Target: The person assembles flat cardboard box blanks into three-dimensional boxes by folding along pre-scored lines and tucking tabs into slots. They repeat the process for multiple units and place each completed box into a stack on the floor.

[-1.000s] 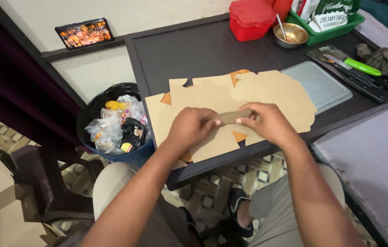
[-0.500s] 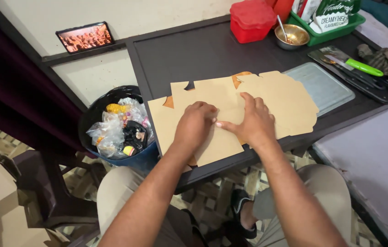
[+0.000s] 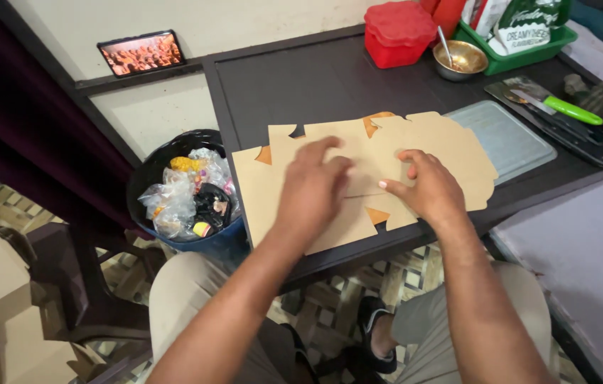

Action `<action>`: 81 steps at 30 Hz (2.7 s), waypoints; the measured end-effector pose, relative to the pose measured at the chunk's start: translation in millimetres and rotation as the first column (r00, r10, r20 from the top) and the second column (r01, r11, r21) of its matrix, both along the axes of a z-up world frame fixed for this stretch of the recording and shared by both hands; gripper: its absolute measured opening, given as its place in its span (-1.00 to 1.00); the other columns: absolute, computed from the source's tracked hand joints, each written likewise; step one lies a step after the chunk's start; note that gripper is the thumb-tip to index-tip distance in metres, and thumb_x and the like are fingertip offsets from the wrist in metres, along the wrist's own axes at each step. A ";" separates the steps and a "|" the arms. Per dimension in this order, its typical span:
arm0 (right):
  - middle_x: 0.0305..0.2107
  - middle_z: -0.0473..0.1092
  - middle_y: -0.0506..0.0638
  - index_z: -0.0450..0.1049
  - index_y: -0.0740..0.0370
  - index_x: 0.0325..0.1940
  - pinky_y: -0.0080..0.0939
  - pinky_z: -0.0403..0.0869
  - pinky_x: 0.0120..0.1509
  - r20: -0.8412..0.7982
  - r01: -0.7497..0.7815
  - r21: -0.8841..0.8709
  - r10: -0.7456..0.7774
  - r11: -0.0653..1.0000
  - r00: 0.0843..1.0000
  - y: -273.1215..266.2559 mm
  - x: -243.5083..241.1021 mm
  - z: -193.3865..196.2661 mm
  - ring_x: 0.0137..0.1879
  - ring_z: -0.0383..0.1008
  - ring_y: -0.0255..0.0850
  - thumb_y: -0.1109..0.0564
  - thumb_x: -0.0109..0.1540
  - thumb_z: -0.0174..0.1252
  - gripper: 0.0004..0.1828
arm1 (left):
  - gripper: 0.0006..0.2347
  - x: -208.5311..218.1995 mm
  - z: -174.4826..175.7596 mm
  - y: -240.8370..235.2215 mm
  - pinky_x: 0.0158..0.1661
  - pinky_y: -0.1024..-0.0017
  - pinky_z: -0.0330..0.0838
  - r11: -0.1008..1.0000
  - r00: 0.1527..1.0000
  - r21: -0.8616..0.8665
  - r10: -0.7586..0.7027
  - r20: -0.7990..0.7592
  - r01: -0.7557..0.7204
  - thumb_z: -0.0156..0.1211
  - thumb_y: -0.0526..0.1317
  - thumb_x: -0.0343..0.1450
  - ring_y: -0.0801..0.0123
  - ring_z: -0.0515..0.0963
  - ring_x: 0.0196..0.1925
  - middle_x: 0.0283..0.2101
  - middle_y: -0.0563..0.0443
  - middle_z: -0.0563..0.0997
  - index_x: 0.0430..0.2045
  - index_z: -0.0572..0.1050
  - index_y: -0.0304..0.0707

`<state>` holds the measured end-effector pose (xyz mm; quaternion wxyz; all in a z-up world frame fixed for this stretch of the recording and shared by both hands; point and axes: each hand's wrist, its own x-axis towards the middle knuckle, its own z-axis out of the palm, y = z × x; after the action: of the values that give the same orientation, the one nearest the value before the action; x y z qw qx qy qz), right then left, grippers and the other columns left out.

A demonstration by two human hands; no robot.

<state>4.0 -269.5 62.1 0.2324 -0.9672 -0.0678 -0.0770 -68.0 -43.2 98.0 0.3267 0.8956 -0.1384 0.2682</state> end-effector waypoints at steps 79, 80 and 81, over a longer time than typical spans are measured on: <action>-0.21 0.43 -0.02 0.47 0.14 0.18 -0.14 0.47 0.00 0.014 -0.080 0.176 0.078 0.981 0.997 0.3 -7.4 3.9 -0.11 0.49 -0.15 -0.08 -0.10 0.55 -0.19 | -0.72 52.0 -20.8 29.3 -0.22 0.45 0.56 0.948 0.700 -0.268 -0.310 -0.643 0.174 0.50 -0.10 0.21 0.42 0.71 -0.38 -0.41 -0.01 0.76 -0.27 0.73 -0.16; -0.12 0.42 -0.01 0.44 0.12 0.22 -0.07 0.47 0.04 0.026 -0.046 0.107 0.044 0.993 0.999 4.6 -10.8 7.0 -0.04 0.49 -0.10 -0.14 -0.10 0.56 -0.14 | -0.72 52.1 -21.4 29.5 -0.21 0.45 0.56 0.946 0.699 -0.271 -0.315 -0.642 0.178 0.50 -0.10 0.21 0.42 0.72 -0.38 -0.40 -0.01 0.77 -0.27 0.73 -0.17; -0.12 0.42 -0.01 0.44 0.12 0.22 -0.07 0.47 0.04 0.026 -0.047 0.106 0.045 0.993 0.999 5.7 -10.8 7.3 -0.04 0.49 -0.10 -0.14 -0.10 0.56 -0.14 | -0.72 53.3 -21.8 29.6 -0.21 0.45 0.56 0.946 0.699 -0.271 -0.315 -0.642 0.177 0.50 -0.10 0.21 0.42 0.72 -0.38 -0.40 -0.01 0.77 -0.27 0.73 -0.17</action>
<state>-6.7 -263.8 69.4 0.2847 -0.9506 -0.0884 -0.0864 -14.7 -13.7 76.2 0.4706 0.8693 -0.1026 -0.1110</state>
